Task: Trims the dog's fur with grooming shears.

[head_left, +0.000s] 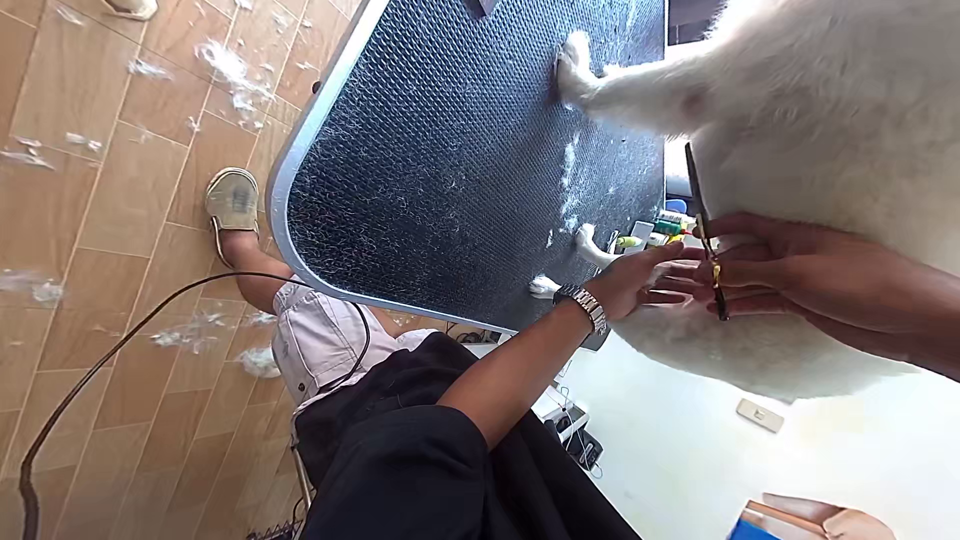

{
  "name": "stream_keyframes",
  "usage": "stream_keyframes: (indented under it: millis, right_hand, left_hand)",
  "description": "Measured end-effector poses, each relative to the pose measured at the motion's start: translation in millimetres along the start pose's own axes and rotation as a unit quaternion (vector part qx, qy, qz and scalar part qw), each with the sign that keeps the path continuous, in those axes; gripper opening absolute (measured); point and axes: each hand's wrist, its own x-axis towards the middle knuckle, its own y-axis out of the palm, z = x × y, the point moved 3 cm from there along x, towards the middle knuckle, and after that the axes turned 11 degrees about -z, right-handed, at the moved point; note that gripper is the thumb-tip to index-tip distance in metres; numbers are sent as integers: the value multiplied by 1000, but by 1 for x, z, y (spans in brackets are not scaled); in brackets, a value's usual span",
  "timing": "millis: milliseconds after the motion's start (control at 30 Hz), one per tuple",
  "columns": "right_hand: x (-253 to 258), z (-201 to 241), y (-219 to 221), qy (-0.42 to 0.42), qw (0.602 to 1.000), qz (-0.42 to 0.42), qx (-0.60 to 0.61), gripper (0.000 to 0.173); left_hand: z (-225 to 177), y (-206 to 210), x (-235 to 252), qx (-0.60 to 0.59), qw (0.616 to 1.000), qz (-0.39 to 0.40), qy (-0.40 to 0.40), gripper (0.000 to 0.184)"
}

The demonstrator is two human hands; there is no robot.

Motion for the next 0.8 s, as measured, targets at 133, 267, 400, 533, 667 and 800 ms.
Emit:
stream_keyframes:
  millis: [133,267,400,533,667,800]
  right_hand:
    - [0,-1,-1,-25,999,24,6,30]
    - [0,6,0,-29,999,-1,45,27]
    - [1,9,3,-25,999,-9,37,39]
    - [3,9,2,-32,998,-1,48,33]
    - [6,15,3,-37,997,-24,68,30]
    - [5,15,6,-41,998,-16,49,37]
  left_hand:
    - [-1,0,-2,-6,1000,-10,1,54]
    - [4,0,12,-14,1000,-15,3,48]
    - [4,-1,18,-12,1000,-16,2,48]
    - [5,-2,18,-14,1000,-8,11,48]
    - [5,-1,16,-23,1000,-6,0,49]
    - [4,-2,14,-29,1000,-12,1,48]
